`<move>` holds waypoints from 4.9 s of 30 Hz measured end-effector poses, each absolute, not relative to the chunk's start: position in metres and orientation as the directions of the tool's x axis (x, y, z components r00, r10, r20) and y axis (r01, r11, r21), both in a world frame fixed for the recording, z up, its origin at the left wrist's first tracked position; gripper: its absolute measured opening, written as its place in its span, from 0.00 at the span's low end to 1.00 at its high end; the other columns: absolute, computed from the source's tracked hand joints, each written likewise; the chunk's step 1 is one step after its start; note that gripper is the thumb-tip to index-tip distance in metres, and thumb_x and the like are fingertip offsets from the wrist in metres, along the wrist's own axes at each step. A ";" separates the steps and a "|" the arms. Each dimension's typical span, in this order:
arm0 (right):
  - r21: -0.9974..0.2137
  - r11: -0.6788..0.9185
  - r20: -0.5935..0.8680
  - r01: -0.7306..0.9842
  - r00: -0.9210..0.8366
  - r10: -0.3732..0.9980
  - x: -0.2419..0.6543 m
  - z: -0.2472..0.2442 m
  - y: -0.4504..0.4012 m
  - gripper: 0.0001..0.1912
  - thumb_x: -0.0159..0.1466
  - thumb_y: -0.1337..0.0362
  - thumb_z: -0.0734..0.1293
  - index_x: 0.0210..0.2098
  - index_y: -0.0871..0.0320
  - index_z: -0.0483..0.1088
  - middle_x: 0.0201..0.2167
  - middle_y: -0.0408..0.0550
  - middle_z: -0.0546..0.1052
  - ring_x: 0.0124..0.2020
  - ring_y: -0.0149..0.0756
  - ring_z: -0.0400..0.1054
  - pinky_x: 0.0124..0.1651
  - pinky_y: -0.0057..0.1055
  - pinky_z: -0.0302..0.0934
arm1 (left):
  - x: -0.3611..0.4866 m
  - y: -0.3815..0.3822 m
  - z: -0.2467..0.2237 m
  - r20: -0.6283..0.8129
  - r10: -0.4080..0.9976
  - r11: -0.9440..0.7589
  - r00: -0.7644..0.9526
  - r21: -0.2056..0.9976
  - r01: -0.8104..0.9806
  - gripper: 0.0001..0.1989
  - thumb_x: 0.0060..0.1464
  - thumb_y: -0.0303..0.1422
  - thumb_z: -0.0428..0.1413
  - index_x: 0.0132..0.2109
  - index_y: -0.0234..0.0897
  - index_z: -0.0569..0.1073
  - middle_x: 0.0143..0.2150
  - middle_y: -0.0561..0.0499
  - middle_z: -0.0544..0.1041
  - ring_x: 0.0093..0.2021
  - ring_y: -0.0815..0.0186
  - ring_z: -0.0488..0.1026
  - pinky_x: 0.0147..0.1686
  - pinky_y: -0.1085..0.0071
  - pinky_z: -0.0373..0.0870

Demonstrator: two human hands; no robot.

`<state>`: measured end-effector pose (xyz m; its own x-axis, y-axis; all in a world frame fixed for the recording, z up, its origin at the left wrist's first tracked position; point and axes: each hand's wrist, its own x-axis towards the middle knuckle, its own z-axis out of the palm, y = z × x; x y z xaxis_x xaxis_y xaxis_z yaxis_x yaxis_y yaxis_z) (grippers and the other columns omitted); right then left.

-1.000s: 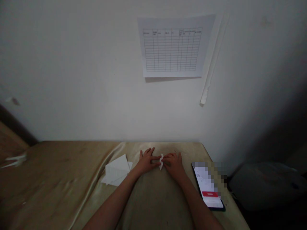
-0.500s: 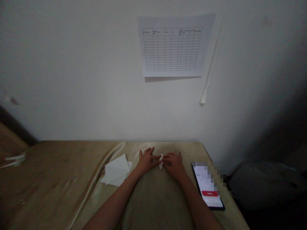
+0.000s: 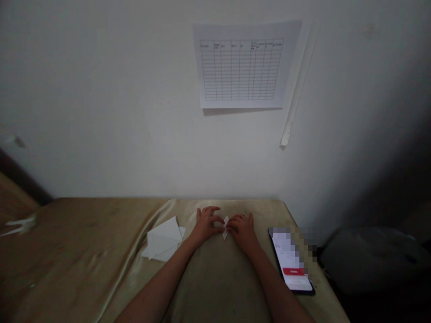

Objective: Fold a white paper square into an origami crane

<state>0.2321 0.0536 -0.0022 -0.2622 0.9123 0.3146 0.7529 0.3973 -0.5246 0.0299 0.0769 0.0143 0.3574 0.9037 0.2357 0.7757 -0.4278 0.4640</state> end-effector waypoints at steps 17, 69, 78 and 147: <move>-0.509 0.356 0.325 0.783 -0.208 0.922 0.228 -0.001 0.050 0.12 0.66 0.63 0.61 0.41 0.50 0.76 0.46 0.46 0.79 0.53 0.43 0.67 0.67 0.61 0.25 | 0.034 0.072 0.020 0.186 0.929 -0.369 0.319 0.480 0.796 0.06 0.52 0.43 0.65 0.38 0.53 0.82 0.65 0.55 0.66 0.67 0.52 0.55 0.66 0.35 0.30; -0.434 0.148 0.329 0.889 0.004 0.944 0.211 -0.002 0.050 0.10 0.65 0.58 0.65 0.34 0.52 0.77 0.46 0.53 0.76 0.59 0.55 0.56 0.62 0.71 0.33 | 0.050 0.074 0.018 0.129 0.968 -0.251 0.216 0.483 0.839 0.05 0.52 0.41 0.63 0.36 0.48 0.80 0.71 0.58 0.56 0.69 0.48 0.50 0.63 0.27 0.34; -0.433 0.088 0.261 0.897 0.032 0.965 0.209 0.001 0.054 0.10 0.64 0.57 0.65 0.34 0.52 0.78 0.46 0.53 0.76 0.59 0.55 0.56 0.62 0.67 0.35 | 0.050 0.075 0.016 0.135 0.975 -0.218 0.173 0.477 0.852 0.13 0.51 0.43 0.64 0.44 0.48 0.76 0.70 0.52 0.59 0.69 0.51 0.53 0.64 0.30 0.38; -0.351 0.047 0.320 0.935 0.072 0.945 0.208 0.013 0.037 0.08 0.63 0.53 0.69 0.39 0.41 0.80 0.58 0.48 0.69 0.62 0.50 0.53 0.65 0.58 0.37 | 0.047 0.063 0.023 0.167 0.962 -0.261 0.214 0.348 0.900 0.11 0.56 0.47 0.60 0.46 0.63 0.79 0.72 0.63 0.54 0.69 0.45 0.52 0.63 0.27 0.34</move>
<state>0.2081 0.0372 0.0125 0.0724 0.9447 0.3198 0.9353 0.0471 -0.3507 0.0471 0.0627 0.0229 0.2144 0.9624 0.1670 0.9005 -0.2610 0.3479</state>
